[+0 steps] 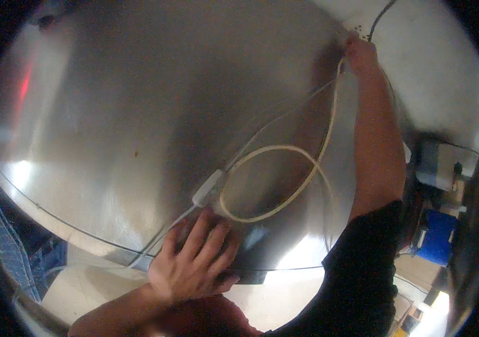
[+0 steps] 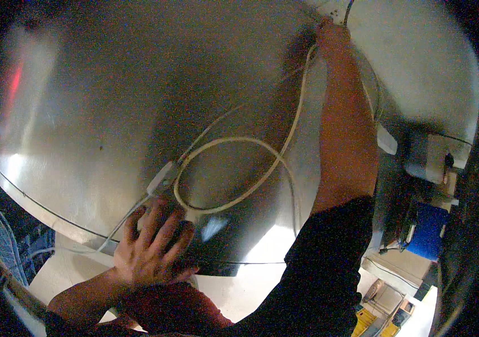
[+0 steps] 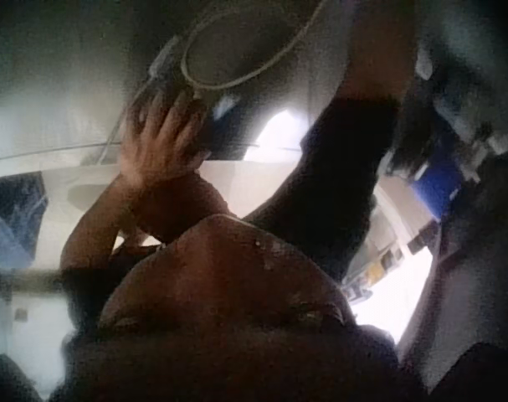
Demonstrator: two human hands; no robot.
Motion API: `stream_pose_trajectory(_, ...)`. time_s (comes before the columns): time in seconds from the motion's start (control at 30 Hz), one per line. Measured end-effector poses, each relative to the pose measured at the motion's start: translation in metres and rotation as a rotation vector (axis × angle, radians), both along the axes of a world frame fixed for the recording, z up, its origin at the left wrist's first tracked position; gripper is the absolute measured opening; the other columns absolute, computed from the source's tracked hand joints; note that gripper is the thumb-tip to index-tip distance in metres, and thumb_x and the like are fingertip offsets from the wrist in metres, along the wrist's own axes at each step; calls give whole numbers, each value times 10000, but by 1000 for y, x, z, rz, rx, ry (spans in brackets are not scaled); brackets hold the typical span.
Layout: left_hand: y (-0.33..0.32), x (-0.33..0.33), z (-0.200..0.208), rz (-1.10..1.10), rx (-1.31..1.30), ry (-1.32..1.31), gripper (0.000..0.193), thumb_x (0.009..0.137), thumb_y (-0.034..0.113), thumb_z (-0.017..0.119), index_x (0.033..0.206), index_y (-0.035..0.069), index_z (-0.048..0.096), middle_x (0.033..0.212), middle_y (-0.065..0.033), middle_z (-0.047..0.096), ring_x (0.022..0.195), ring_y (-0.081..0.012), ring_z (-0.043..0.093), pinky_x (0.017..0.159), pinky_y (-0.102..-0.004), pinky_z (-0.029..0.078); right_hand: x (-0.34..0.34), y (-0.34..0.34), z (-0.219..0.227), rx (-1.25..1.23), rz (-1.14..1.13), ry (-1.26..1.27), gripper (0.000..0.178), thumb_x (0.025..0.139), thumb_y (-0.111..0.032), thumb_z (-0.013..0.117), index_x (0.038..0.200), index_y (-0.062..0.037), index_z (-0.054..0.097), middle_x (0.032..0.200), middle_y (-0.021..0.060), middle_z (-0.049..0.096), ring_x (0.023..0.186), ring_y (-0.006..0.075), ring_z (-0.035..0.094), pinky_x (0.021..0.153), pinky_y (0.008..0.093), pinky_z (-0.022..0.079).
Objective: The person secures a small electric fan to a meat slicer by looping white string and a rubber band around the fan base and the slicer frame.
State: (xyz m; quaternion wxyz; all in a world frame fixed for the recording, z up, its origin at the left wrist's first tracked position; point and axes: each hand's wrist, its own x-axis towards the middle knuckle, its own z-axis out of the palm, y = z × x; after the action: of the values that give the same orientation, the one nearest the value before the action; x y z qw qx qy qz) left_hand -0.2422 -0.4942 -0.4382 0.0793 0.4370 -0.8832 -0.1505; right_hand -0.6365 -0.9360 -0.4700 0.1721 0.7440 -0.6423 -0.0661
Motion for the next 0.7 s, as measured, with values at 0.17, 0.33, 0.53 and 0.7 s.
stream_pose_trajectory(0.17, -3, 2, 0, -2, -18, 24, 616, 815, 604, 595, 1269, 187, 601, 1362, -92, 542, 1279, -313, 522, 944, -548, 421, -14, -27, 3, -49, -312, 91, 353, 962, -351, 489, 1077, -79, 683, 1016, 188, 705, 954, 341, 688, 838, 464, 531)
stream_pose_trajectory(0.33, 1, 7, 2, 23, 27, 25, 621, 808, 596, 622, 1263, 174, 603, 1357, -99, 550, 1274, -320, 528, 957, -559, 419, 14, -18, 10, -119, -258, 40, 384, 951, -359, 494, 1078, -71, 714, 1071, 159, 703, 992, 335, 679, 867, 481, 527)
stream_pose_trajectory(0.53, -11, -3, 11, -45, 18, 34, 612, 789, 598, 644, 1237, 182, 616, 1353, -101, 554, 1283, -324, 517, 960, -559, 423, -81, -49, -6, -224, -161, 108, 424, 988, -377, 433, 1063, -72, 716, 1071, 157, 700, 982, 363, 671, 861, 484, 527)
stream_pose_trajectory(0.7, -9, -22, 17, -14, 40, 26, 598, 782, 586, 654, 1219, 179, 627, 1335, -100, 564, 1290, -329, 507, 950, -553, 434, -42, -21, 22, -223, -121, 122, 455, 989, -388, 428, 1018, -35, 714, 1041, 192, 697, 967, 360, 677, 851, 479, 528)
